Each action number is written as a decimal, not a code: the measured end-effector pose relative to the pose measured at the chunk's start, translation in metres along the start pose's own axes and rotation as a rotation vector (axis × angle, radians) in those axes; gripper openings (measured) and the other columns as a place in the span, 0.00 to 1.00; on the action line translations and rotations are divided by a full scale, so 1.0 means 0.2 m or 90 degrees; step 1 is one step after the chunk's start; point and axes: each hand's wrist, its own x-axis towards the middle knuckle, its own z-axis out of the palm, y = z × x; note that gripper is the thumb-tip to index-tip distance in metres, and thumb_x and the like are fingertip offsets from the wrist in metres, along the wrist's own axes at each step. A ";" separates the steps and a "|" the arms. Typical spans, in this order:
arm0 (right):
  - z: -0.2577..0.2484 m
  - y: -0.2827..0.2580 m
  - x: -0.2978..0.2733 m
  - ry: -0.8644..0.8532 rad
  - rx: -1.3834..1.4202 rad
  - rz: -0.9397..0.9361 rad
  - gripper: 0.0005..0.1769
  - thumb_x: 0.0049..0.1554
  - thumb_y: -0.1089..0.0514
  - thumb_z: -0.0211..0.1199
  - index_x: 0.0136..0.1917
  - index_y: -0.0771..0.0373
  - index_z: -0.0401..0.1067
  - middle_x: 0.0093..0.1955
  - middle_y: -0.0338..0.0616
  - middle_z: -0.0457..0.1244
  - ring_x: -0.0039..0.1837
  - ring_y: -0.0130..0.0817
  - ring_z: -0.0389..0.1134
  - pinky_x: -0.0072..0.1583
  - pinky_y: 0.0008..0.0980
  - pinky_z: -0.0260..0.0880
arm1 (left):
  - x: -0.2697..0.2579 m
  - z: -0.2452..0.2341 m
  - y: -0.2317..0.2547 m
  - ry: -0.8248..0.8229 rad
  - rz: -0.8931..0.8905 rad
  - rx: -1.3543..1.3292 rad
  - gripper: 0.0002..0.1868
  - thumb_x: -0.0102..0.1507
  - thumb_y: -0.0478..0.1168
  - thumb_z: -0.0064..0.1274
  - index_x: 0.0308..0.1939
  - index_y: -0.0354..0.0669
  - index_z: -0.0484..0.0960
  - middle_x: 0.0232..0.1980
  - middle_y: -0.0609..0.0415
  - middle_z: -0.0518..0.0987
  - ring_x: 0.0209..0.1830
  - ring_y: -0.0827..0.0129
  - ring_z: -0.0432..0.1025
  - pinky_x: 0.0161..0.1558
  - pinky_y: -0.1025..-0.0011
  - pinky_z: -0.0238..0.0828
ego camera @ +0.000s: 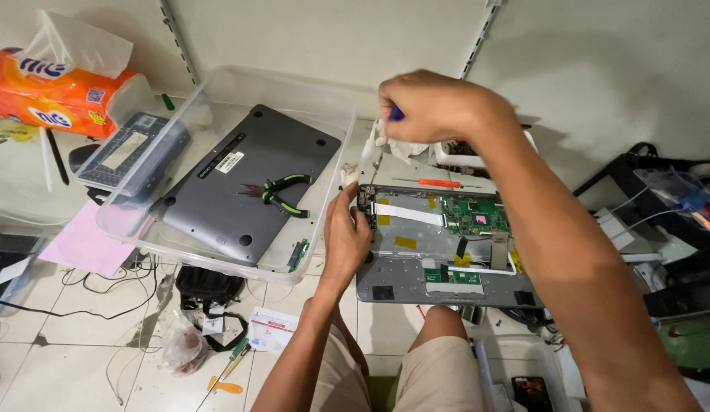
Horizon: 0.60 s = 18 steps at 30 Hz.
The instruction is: The person uses a screwdriver to remove screws from the back panel of a disassembled laptop. They then use their hands to detach and remove a small internal component from the motherboard area.
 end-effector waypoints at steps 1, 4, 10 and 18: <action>0.02 0.00 0.02 0.000 0.000 0.000 0.11 0.55 0.52 0.54 0.51 0.57 0.67 0.52 0.45 0.64 0.50 0.40 0.62 0.50 0.39 0.60 | 0.00 0.00 0.01 0.000 0.000 0.000 0.29 0.58 0.29 0.34 0.65 0.36 0.68 0.62 0.43 0.74 0.65 0.55 0.65 0.65 0.63 0.59; 0.03 -0.03 0.02 0.097 -0.116 0.068 0.36 0.66 0.34 0.51 0.30 0.66 0.62 0.33 0.50 0.62 0.36 0.51 0.63 0.42 0.46 0.61 | 0.00 -0.01 0.02 -0.014 -0.020 -0.009 0.29 0.59 0.30 0.34 0.66 0.37 0.67 0.63 0.45 0.74 0.65 0.56 0.64 0.64 0.64 0.60; 0.02 -0.01 0.01 -0.003 0.012 0.057 0.17 0.53 0.52 0.55 0.56 0.54 0.66 0.56 0.46 0.62 0.51 0.44 0.63 0.50 0.39 0.61 | 0.00 -0.01 0.01 -0.012 -0.020 -0.020 0.28 0.59 0.29 0.33 0.65 0.37 0.68 0.63 0.45 0.75 0.65 0.57 0.65 0.63 0.64 0.60; -0.04 -0.08 -0.07 -0.027 -0.004 0.099 0.19 0.54 0.48 0.53 0.57 0.54 0.63 0.54 0.47 0.61 0.50 0.45 0.62 0.48 0.42 0.60 | 0.00 -0.02 0.03 -0.017 -0.029 -0.026 0.29 0.59 0.30 0.32 0.65 0.37 0.67 0.63 0.45 0.74 0.66 0.57 0.65 0.64 0.64 0.60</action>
